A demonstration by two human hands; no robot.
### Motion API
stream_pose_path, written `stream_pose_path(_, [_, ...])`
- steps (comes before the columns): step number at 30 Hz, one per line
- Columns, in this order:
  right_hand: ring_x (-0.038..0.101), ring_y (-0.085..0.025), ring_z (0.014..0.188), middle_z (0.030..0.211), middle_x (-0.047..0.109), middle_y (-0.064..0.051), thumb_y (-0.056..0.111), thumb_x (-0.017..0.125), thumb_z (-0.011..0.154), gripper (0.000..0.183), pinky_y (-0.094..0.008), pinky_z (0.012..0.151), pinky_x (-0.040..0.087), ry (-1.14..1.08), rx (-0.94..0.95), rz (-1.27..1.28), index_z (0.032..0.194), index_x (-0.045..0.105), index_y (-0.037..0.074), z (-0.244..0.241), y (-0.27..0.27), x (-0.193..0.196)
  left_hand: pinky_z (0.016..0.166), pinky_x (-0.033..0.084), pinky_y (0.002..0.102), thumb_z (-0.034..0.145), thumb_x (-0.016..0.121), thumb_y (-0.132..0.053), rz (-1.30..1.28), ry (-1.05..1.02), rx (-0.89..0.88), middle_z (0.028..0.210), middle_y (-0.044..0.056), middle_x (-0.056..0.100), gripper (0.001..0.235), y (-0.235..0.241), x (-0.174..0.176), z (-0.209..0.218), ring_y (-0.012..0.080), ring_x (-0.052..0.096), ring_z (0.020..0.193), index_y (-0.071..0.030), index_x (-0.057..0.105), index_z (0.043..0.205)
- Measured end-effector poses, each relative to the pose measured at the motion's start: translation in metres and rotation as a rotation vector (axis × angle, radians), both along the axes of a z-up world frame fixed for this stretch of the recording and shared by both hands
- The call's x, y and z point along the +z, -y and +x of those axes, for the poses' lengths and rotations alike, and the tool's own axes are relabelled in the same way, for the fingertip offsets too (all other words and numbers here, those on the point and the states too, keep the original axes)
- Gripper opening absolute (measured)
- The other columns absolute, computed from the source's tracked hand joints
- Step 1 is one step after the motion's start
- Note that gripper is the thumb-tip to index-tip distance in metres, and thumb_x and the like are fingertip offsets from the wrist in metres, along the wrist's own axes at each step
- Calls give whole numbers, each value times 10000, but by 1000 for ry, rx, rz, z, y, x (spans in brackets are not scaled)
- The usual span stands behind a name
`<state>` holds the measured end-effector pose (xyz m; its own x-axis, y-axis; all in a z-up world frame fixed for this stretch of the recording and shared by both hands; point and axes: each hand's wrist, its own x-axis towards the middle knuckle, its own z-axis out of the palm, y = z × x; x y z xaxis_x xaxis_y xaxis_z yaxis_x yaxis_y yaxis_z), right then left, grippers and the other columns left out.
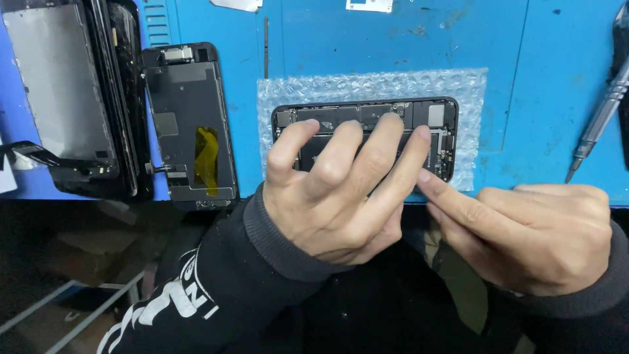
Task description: Disassembling a smartphone to remove the screen assembly and inspect internal components.
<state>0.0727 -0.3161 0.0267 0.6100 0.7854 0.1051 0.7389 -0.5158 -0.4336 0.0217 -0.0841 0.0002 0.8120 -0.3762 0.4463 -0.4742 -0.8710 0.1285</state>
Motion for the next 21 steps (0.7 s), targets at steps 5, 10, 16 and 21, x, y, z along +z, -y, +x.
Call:
stream_pose_path(5, [499, -142, 380, 495, 492, -4, 63, 835, 746, 453, -340, 390, 378, 1, -5, -18, 1193, 766, 83, 0, 0, -1, 1103, 289, 443, 958, 513, -215, -34, -9, -9, 1327, 30, 645, 454, 0, -3, 1, 185, 448, 1214, -89, 731, 1336])
stream_pose_path(10, [527, -139, 396, 515, 552, -8, 70, 817, 754, 467, -326, 399, 401, -55, -11, -27, 1215, 744, 77, 0, 4, -2, 1089, 315, 435, 970, 571, -229, -64, 25, -5, 1292, 37, 653, 421, -1, -2, 0, 187, 474, 1194, -81, 735, 1328])
stream_pose_path(16, [522, -157, 412, 509, 532, -23, 8, 772, 789, 459, -342, 452, 415, -41, -54, -41, 1243, 733, 52, -6, 12, 2, 870, 468, 391, 854, 713, -134, -302, 14, 85, 1034, -3, 666, 301, -23, 13, -28, 211, 577, 965, -124, 796, 1143])
stream_pose_path(21, [495, -168, 418, 510, 514, -19, -11, 752, 826, 406, -331, 481, 408, -144, -167, -51, 1224, 726, 68, -7, 32, -12, 862, 500, 369, 858, 730, -191, -404, 68, 102, 1004, -24, 696, 259, -30, -12, -56, 177, 607, 991, -152, 792, 1106])
